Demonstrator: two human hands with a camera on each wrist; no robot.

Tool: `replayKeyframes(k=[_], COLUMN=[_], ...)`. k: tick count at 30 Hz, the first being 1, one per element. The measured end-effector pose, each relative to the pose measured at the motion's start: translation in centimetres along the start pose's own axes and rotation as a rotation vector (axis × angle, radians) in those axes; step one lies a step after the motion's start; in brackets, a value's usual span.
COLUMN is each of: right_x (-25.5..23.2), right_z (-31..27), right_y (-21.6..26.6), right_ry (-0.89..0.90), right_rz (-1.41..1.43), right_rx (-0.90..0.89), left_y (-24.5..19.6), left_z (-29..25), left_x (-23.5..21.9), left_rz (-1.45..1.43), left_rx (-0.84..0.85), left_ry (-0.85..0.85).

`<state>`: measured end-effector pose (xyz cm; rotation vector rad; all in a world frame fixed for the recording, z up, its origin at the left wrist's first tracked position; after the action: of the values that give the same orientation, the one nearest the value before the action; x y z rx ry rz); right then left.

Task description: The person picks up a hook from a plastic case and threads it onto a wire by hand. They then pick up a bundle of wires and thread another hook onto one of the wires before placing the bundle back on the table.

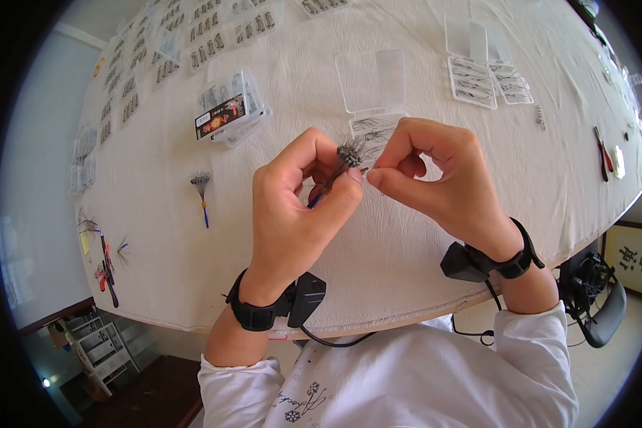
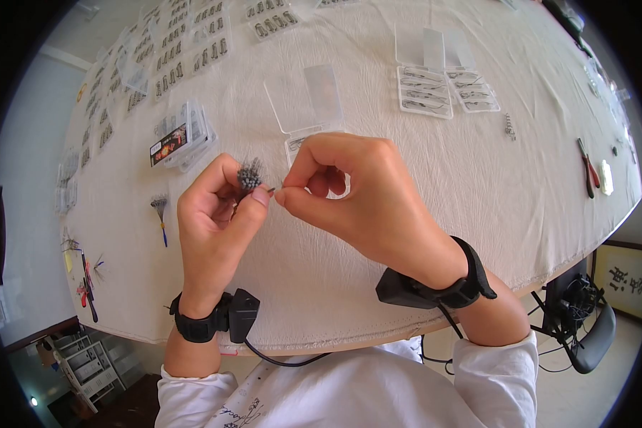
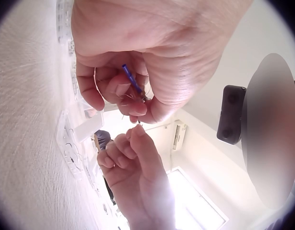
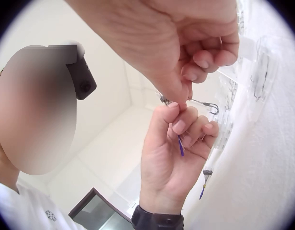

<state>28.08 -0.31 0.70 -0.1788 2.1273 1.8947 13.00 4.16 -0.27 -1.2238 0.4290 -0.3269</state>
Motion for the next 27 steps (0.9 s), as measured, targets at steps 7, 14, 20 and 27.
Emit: replayKeyframes(k=[7, 14, 20, 27], right_x=[-0.13, -0.09, 0.18, 0.25], right_z=[0.09, 0.24, 0.20, 0.22], right_y=[-0.18, -0.22, -0.34, -0.33], right_ry=[0.005, 0.028, 0.039, 0.027], right_rz=[0.090, 0.117, 0.161, 0.184], right_rx=[0.015, 0.013, 0.015, -0.006], left_y=[-0.16, -0.08, -0.26, -0.31], left_z=[-0.02, 0.05, 0.12, 0.01], left_x=[0.04, 0.10, 0.27, 0.17], left_rz=[0.012, -0.004, -0.050, 0.040], left_rx=[-0.019, -0.011, 0.024, -0.012], left_ry=[0.032, 0.010, -0.009, 0.033])
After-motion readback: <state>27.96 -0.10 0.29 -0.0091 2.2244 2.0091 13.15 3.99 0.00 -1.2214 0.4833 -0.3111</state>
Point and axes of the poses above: each hand's wrist, its own z-axis towards the middle knuckle, its own x-axis out of the palm, y = z × x, the point moved 7 cm from there along z, towards the middle knuckle, and after that the axes turned 12 degrees about x, right-handed, at the moved point
